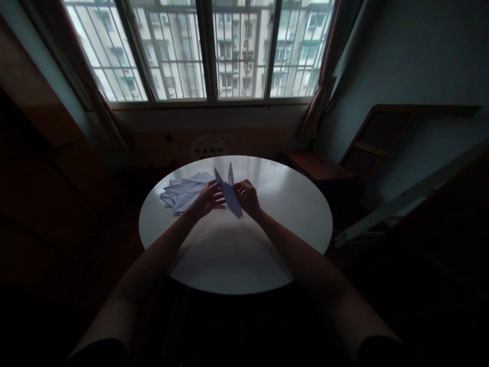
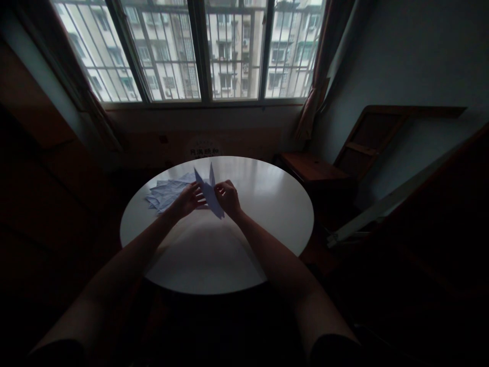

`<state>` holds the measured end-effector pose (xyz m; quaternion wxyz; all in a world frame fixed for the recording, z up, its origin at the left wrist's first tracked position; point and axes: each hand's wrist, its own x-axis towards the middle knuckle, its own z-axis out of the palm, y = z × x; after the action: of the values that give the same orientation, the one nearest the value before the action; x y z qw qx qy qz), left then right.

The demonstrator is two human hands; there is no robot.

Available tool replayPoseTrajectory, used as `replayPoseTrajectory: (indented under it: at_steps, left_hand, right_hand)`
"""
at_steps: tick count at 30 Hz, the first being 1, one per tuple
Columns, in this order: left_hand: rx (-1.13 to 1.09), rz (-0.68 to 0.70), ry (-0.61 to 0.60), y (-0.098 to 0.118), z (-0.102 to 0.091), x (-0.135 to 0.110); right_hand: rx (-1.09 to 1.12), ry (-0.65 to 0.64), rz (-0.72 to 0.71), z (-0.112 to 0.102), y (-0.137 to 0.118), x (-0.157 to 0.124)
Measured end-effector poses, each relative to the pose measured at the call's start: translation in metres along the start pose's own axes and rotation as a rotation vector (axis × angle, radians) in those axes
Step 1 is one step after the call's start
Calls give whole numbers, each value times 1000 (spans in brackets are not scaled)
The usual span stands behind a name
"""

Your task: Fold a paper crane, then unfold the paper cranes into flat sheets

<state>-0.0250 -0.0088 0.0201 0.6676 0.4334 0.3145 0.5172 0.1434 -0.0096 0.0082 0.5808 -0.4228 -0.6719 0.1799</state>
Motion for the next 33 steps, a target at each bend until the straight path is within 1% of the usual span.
replayPoseTrajectory:
  at_steps: [3,8,14,22,25,29,33]
  left_hand:
    - [23,18,-10,-2,0,0]
    - [79,70,-73,-5,2,-2]
    - [70,99,-36,-8,3,-2]
    - [102,118,-45,-5,2,2]
    - [101,121,-35,-3,2,1]
    - [60,138,-20,0,0,0]
    - [39,116,20,2,-3,0]
  right_hand:
    - [-38,29,-26,-1,1,-1]
    - [-99,54,-24,-1,3,0]
    - [-52,15,23,1,4,-1]
    - [-64,37,50,0,5,0]
    - [-2,45,95,-1,7,1]
    - [179,49,193,-1,10,3]
    - [286,92,239,-2,13,7]
